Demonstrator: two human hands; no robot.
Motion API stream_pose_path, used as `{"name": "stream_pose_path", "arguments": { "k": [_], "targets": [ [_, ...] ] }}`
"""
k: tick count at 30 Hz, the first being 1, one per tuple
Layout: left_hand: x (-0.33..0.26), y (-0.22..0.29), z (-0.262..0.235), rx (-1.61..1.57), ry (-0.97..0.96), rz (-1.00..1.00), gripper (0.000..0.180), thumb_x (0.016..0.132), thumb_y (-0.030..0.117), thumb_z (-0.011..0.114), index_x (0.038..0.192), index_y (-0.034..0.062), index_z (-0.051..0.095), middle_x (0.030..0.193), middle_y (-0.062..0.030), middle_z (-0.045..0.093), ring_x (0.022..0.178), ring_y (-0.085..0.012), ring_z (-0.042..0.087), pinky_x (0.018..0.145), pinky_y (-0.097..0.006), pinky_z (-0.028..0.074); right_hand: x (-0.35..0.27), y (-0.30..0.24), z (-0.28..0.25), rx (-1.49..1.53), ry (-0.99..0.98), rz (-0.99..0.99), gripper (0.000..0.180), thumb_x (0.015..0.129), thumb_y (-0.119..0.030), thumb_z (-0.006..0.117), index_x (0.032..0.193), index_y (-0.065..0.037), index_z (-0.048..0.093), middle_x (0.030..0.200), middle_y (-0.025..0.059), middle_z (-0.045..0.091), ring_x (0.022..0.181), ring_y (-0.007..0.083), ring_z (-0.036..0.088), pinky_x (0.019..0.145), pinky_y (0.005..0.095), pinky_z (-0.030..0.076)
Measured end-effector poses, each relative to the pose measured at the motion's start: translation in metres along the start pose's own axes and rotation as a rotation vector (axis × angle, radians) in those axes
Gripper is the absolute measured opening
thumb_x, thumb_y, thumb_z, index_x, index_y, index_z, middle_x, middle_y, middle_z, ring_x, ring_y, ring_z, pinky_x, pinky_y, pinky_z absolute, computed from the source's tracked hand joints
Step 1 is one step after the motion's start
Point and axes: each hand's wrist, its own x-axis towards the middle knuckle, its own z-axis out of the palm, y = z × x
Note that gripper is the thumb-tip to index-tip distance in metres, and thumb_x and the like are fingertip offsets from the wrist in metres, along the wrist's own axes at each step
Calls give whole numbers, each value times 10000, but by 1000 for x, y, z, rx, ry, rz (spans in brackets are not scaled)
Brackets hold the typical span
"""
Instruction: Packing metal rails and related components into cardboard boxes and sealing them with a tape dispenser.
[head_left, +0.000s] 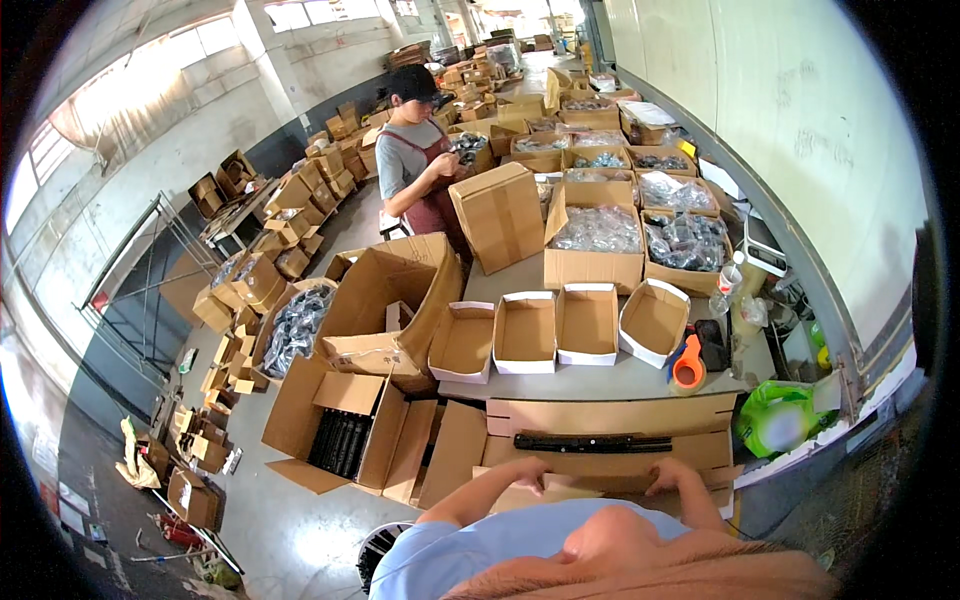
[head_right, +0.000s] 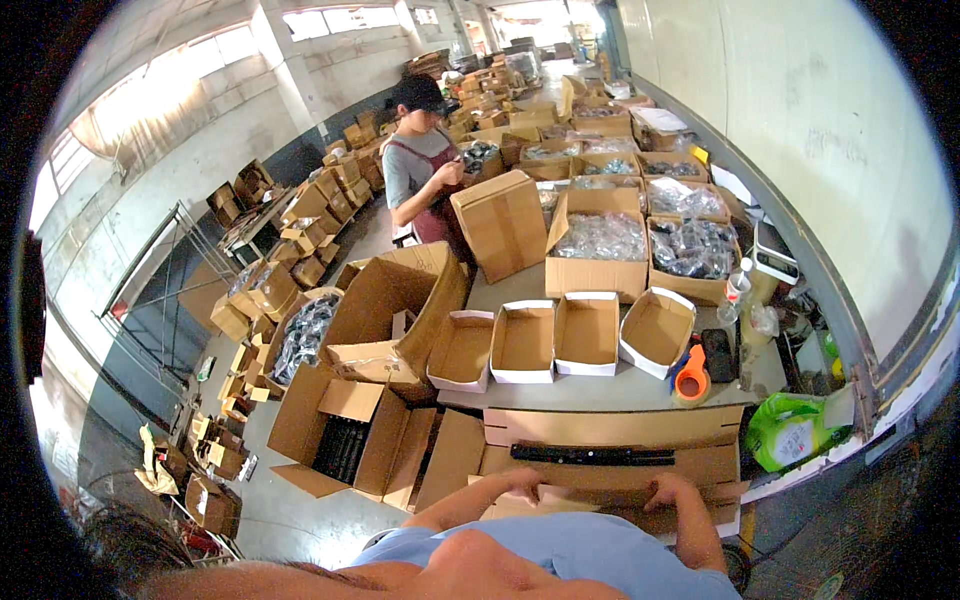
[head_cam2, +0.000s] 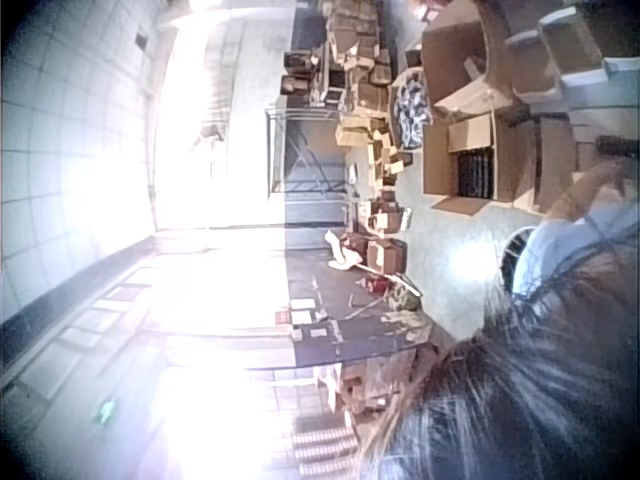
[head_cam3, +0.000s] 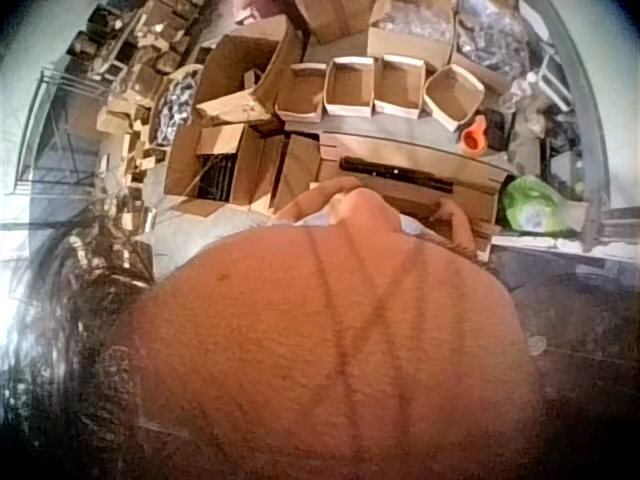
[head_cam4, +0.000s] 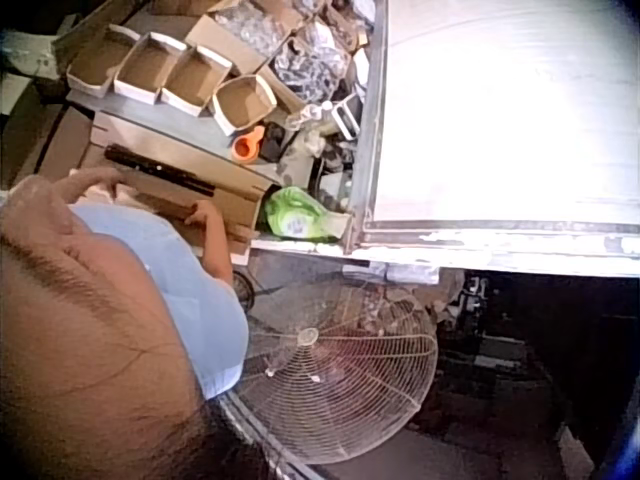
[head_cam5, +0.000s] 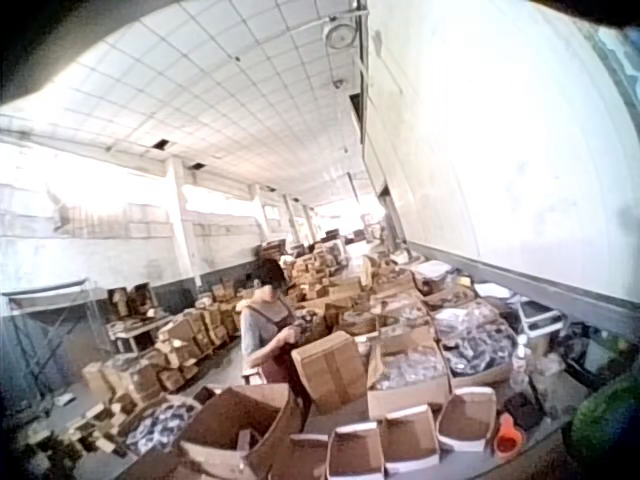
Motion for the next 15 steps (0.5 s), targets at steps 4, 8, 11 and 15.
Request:
{"name": "stream_pose_path", "arguments": {
  "k": [4, 8, 11, 15],
  "targets": [
    [-6, 7, -20, -26, 24, 22, 524, 623, 139, 768, 1102, 50, 574, 884, -111, 687, 843, -269, 655, 715, -378, 497, -6, -6, -14, 19, 10, -35, 635, 527, -369, 834, 1072, -107, 642, 1068, 108, 650, 962, 275, 617, 844, 378, 489],
    [-14, 31, -37, 281, 248, -88, 359, 662, 210, 720, 987, 108, 608, 838, -123, 662, 818, -303, 642, 701, -412, 503, -21, -26, -34, 29, 205, 50, 625, 550, -379, 830, 1081, -118, 630, 1051, 96, 654, 955, 272, 621, 833, 391, 493],
    [-11, 37, -32, 356, 328, -166, 274, 706, 244, 669, 939, 113, 605, 843, -127, 654, 825, -327, 632, 695, -442, 503, -21, -30, -39, -51, 301, 106, 607, 562, -422, 820, 1073, -154, 631, 1034, 77, 656, 958, 275, 615, 823, 400, 489],
    [-8, 31, -16, 308, 368, -240, 295, 727, 244, 671, 985, 139, 573, 844, -112, 661, 819, -316, 640, 660, -450, 506, -26, -40, -47, -124, 285, 164, 568, 600, -452, 799, 1071, -191, 620, 1022, 37, 662, 942, 264, 624, 789, 389, 502]
  ]
}}
